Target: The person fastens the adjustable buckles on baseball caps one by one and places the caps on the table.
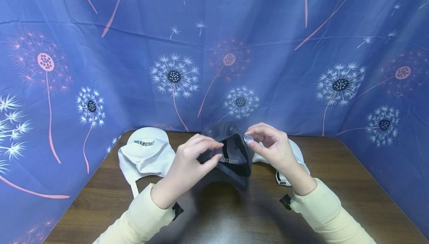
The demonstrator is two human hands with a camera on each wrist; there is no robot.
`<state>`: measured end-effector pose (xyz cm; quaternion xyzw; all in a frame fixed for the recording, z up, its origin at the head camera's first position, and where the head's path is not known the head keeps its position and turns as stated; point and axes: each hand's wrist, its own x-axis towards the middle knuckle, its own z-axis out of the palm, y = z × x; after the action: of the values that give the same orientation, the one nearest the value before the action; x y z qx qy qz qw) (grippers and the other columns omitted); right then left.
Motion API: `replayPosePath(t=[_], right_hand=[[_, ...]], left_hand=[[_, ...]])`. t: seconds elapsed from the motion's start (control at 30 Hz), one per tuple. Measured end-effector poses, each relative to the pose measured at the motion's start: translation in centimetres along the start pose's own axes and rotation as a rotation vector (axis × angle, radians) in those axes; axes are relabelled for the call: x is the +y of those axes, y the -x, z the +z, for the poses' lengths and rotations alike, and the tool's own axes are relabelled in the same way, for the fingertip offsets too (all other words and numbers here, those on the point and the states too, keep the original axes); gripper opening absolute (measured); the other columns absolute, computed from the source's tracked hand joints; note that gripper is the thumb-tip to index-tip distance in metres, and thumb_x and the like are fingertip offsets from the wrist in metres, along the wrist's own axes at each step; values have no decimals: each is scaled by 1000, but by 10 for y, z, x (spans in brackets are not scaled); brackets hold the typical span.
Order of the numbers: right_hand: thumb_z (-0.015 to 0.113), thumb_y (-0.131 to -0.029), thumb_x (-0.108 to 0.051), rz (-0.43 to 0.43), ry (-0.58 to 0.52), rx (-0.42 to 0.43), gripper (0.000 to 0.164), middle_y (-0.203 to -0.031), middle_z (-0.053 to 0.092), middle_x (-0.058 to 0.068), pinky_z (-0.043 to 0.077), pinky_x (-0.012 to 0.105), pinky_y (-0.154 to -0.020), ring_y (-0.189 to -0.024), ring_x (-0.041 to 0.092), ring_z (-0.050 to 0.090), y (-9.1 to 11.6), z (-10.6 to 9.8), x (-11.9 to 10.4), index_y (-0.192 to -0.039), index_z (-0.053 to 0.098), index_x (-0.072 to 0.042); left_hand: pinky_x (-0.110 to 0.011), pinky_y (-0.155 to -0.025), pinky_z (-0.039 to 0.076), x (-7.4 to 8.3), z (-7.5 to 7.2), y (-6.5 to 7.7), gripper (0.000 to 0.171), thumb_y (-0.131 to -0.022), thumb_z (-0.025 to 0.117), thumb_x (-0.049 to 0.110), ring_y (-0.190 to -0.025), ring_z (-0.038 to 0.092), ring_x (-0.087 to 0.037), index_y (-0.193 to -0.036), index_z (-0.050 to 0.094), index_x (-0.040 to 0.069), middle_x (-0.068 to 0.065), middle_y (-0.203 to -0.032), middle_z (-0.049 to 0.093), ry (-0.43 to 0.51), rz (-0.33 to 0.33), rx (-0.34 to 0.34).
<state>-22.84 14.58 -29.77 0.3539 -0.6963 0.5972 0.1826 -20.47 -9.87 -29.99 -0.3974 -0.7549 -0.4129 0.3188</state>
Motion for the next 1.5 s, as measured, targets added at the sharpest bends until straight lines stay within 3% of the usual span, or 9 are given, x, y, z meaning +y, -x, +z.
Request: replayPosePath(t=[0.13, 0.33, 0.47, 0.7, 0.83, 1.0, 1.17, 1.37, 1.5], right_hand=[[67, -81, 8, 22, -3, 23, 19, -98, 64, 9, 51, 21, -72, -88, 17, 62, 0, -1, 1, -98, 68, 0], [68, -80, 7, 34, 2, 50, 18, -99, 64, 7, 51, 19, -72, -89, 13, 64, -1, -1, 4, -98, 67, 0], [67, -81, 7, 31, 0, 54, 18, -99, 64, 7, 52, 19, -72, -88, 17, 64, -1, -2, 5, -98, 67, 1], [67, -81, 7, 40, 4, 50, 18, -99, 63, 7, 52, 20, -73, -89, 16, 64, -2, -1, 5, -98, 67, 1], [67, -81, 7, 35, 5, 52, 18, -99, 63, 6, 52, 20, -74, -89, 14, 63, -2, -1, 6, -98, 67, 1], [67, -81, 8, 19, 0, 51, 17, -98, 63, 7, 51, 20, -74, -88, 15, 63, -1, -1, 7, -98, 66, 4], [68, -81, 7, 15, 11, 50, 17, -98, 63, 4, 51, 19, -74, -87, 13, 63, 0, 0, 8, -97, 63, 11], [68, -81, 7, 19, 27, 47, 19, -97, 63, 9, 51, 19, -74, -88, 12, 63, 0, 1, 7, -98, 62, 13], [68, -81, 6, 28, 31, 47, 19, -98, 63, 6, 51, 20, -74, -88, 13, 63, 0, 0, 7, -98, 62, 13]], left_hand=[[-18, -73, 50, 2, 1, 13, 20, -76, 76, 6, -85, 61, -7, -94, 71, 11, 4, -92, 68, 14, -14, -16], [-18, -65, 50, 0, 9, 33, 17, -74, 78, 8, -76, 59, -6, -89, 72, 13, 6, -87, 68, 45, -116, -48], [-21, -62, 51, -2, 16, 45, 17, -75, 79, 9, -72, 60, -6, -88, 71, 17, 7, -84, 68, 111, -248, -84], [-23, -60, 52, -6, 28, 59, 12, -77, 77, 14, -67, 63, -6, -86, 71, 19, 7, -78, 69, 286, -545, -175], [-22, -63, 52, -11, 36, 61, 13, -78, 77, 17, -70, 64, -8, -90, 72, 12, 0, -81, 70, 402, -686, -220], [-23, -68, 52, -16, 47, 60, 26, -81, 74, 16, -76, 64, -11, -100, 69, -1, -8, -90, 70, 538, -808, -192], [-27, -67, 52, -16, 59, 60, 28, -82, 73, 18, -76, 63, -12, -102, 68, 0, -8, -93, 68, 615, -883, -181], [-31, -69, 53, -13, 69, 58, 26, -83, 72, 21, -73, 61, -12, -99, 68, 1, -5, -89, 68, 660, -928, -177], [-30, -68, 53, -11, 72, 54, 29, -83, 72, 23, -71, 60, -13, -98, 66, -1, -4, -85, 66, 686, -952, -158]])
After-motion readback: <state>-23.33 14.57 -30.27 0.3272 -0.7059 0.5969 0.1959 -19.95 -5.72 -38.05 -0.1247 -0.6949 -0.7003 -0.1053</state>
